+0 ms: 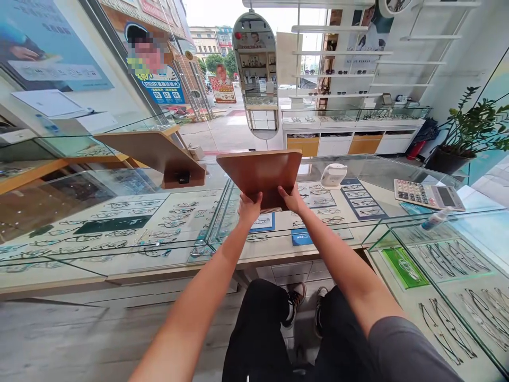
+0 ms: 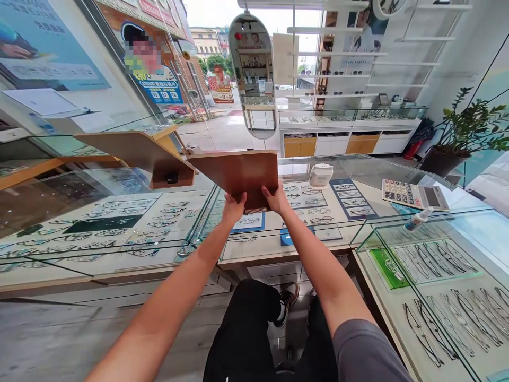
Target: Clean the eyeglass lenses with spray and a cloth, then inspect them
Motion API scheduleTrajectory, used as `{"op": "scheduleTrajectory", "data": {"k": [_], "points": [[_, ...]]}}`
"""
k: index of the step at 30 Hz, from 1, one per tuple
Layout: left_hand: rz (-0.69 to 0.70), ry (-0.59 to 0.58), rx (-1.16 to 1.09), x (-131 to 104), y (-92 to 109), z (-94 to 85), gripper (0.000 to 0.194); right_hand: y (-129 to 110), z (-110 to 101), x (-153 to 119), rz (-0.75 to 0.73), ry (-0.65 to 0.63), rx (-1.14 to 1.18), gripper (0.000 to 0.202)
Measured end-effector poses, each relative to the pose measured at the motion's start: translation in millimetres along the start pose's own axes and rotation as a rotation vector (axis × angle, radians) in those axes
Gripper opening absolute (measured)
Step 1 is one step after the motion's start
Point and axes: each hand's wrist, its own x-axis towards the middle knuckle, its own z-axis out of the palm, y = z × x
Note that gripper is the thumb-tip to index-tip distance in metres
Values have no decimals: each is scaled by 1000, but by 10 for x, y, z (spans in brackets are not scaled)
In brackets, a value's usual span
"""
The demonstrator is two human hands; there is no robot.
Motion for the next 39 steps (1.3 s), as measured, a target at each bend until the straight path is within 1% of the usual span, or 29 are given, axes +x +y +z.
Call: {"op": "scheduleTrajectory", "data": {"k": [3, 5, 8, 10, 12, 15, 18, 20, 23, 25, 27, 29, 31, 33, 35, 37, 38, 39], "points": [[-64, 46, 9, -56, 78, 14, 77, 67, 84, -16, 19, 51, -7, 86], [-68, 59, 4, -98, 156, -18, 71, 58, 80, -56, 21, 75, -12, 81], [-39, 63, -6, -168, 322, -101, 66, -19, -17, -128, 26, 120, -22, 76], [-2, 60, -12, -226, 471, -164, 65, -100, -149, -184, 23, 158, -31, 75], [66, 62, -29, -301, 652, -222, 64, -202, -337, -259, 6, 204, -40, 76], [186, 66, -74, -451, 987, -280, 61, -382, -715, -433, -57, 293, -34, 80], [322, 51, -129, -656, 1406, -266, 57, -556, -1182, -692, -111, 408, -34, 85], [413, 13, -177, -837, 1729, -191, 55, -636, -1536, -906, -106, 509, -60, 87], [505, -91, -237, -1201, 2243, 42, 53, -664, -2136, -1285, -119, 661, -114, 86], [548, -161, -269, -1507, 2575, 268, 52, -623, -2573, -1583, -175, 746, -165, 83], [584, -234, -313, -1852, 2881, 530, 53, -550, -3016, -1927, -208, 835, -226, 85], [651, -322, -371, -2221, 3158, 805, 55, -459, -3435, -2317, -181, 904, -277, 87], [725, -418, -442, -2605, 3407, 1078, 57, -354, -3808, -2737, -91, 957, -328, 87], [762, -519, -480, -2995, 3627, 1340, 57, -231, -4124, -3166, -19, 1039, -368, 90], [777, -608, -481, -3379, 3810, 1594, 58, -83, -4381, -3582, 49, 1129, -419, 91], [767, -713, -453, -3743, 3946, 1837, 59, 79, -4578, -3970, 192, 1213, -463, 91], [758, -761, -433, -3913, 3995, 1953, 59, 158, -4654, -4150, 267, 1239, -470, 93], [763, -804, -409, -4074, 4032, 2063, 58, 233, -4716, -4320, 308, 1254, -475, 93]]}}
